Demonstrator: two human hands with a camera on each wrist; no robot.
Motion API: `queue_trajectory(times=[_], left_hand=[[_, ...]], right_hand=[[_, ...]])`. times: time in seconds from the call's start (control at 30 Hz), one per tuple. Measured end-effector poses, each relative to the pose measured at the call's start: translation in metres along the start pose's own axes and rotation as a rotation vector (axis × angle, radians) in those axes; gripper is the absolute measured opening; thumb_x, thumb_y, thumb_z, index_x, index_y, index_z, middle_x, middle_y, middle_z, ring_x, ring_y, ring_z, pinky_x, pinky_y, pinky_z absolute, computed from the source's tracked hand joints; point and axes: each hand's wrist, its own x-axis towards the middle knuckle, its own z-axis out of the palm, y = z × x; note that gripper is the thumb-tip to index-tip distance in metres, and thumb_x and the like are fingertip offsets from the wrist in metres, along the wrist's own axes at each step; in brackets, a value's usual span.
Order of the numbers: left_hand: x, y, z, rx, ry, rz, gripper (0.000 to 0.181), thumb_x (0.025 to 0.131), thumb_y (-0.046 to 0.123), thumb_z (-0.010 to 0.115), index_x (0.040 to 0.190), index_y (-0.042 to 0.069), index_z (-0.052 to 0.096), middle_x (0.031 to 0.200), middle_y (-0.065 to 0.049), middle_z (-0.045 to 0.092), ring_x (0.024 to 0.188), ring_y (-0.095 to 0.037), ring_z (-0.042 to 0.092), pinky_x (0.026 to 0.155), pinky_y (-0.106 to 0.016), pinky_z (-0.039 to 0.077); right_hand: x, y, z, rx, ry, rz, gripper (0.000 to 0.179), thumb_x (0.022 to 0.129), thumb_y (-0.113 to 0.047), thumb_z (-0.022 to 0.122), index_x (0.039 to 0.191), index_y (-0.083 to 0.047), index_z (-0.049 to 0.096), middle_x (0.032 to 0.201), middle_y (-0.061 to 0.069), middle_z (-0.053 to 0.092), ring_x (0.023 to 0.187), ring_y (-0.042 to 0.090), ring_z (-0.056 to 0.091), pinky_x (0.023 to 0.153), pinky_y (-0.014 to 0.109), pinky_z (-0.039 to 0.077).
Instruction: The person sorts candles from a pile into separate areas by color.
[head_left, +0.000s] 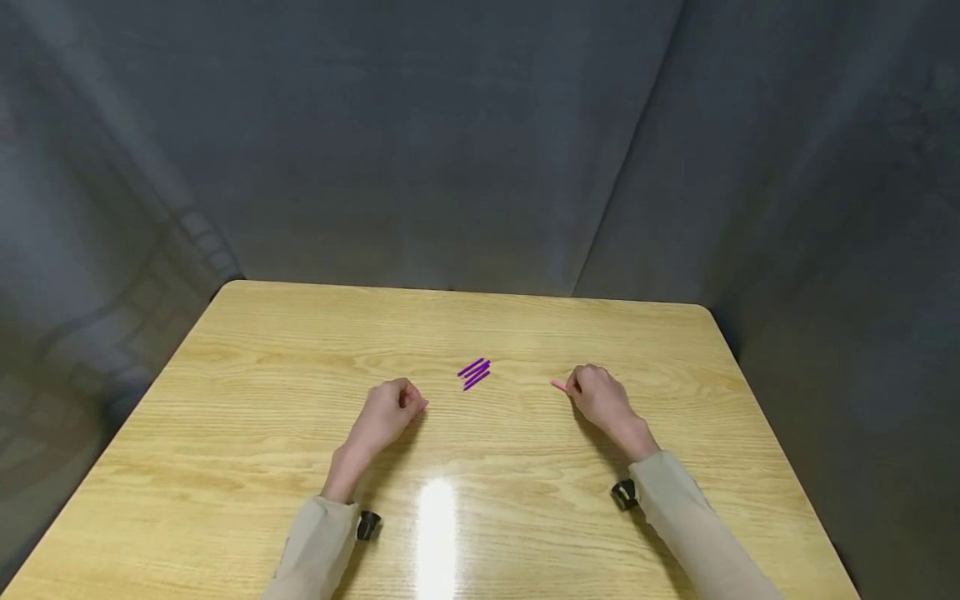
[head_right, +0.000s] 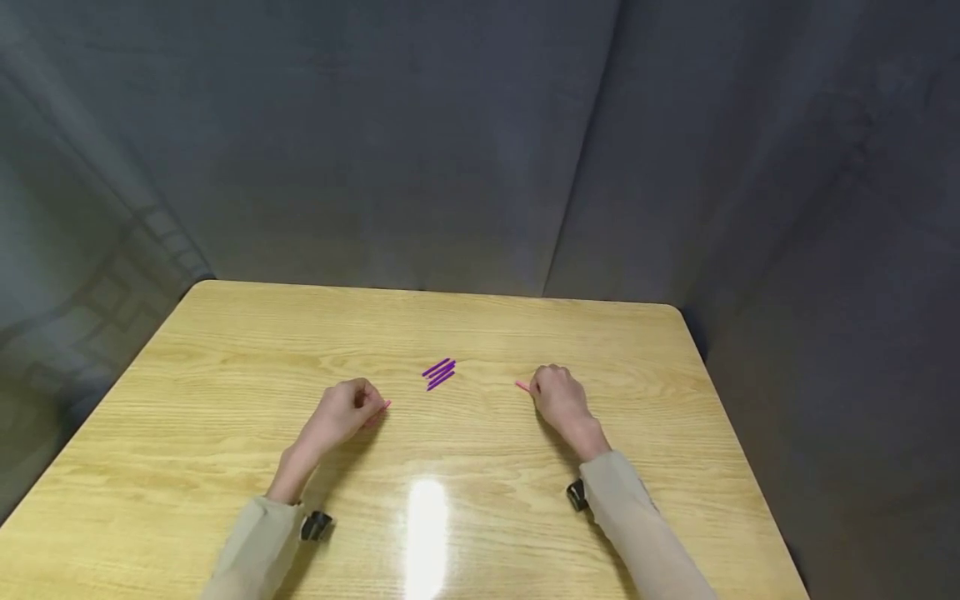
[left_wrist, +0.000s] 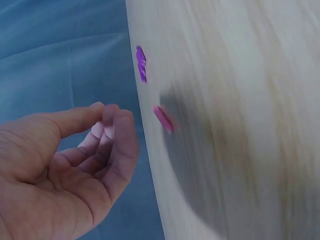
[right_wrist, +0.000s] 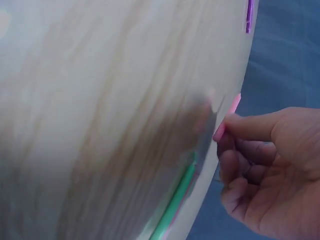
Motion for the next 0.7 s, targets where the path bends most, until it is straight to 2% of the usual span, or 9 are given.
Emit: queue_trajectory(times=[0.13, 0.3, 0.5, 0.7], left_hand=[[0.0, 0.008, 0.007, -0.016, -0.015, 0.033, 0.008, 0.092, 0.002, 0.06, 0.084, 0.001, 0.064, 0.064, -0.005, 0.056, 0.051, -0.011, 0.047, 0.046, -0.022, 0.037], [0.0, 0.014, 0.018, -0.019, -0.055, 0.078, 0.007, 0.089, 0.001, 0.063, 0.082, 0.002, 0.065, 0.063, -0.001, 0.055, 0.052, -0.01, 0.047, 0.048, -0.022, 0.039], [0.003, 0.019, 0.027, -0.003, -0.094, 0.134, 0.009, 0.087, -0.001, 0.064, 0.079, 0.003, 0.065, 0.065, 0.001, 0.055, 0.056, -0.009, 0.046, 0.051, -0.022, 0.04], [0.0, 0.022, 0.035, -0.006, -0.157, 0.162, 0.008, 0.086, 0.001, 0.065, 0.078, 0.003, 0.064, 0.064, 0.001, 0.055, 0.055, -0.008, 0.047, 0.051, -0.022, 0.04]], right_hand=[[-0.003, -0.007, -0.001, 0.014, -0.009, -0.049, 0.006, 0.09, -0.006, 0.066, 0.083, -0.005, 0.066, 0.081, 0.004, 0.059, 0.066, 0.015, 0.051, 0.059, 0.032, 0.045], [-0.018, -0.023, 0.006, 0.007, -0.024, -0.153, 0.009, 0.088, -0.008, 0.069, 0.081, -0.01, 0.064, 0.08, -0.001, 0.057, 0.07, 0.011, 0.05, 0.059, 0.03, 0.046], [-0.027, -0.039, 0.008, 0.004, -0.035, -0.19, 0.013, 0.087, -0.009, 0.071, 0.078, -0.013, 0.062, 0.077, -0.006, 0.055, 0.069, 0.009, 0.049, 0.06, 0.029, 0.045], [-0.029, -0.053, 0.012, 0.012, -0.109, -0.267, 0.013, 0.088, -0.009, 0.069, 0.08, -0.014, 0.06, 0.077, -0.007, 0.053, 0.069, 0.008, 0.048, 0.059, 0.027, 0.045]])
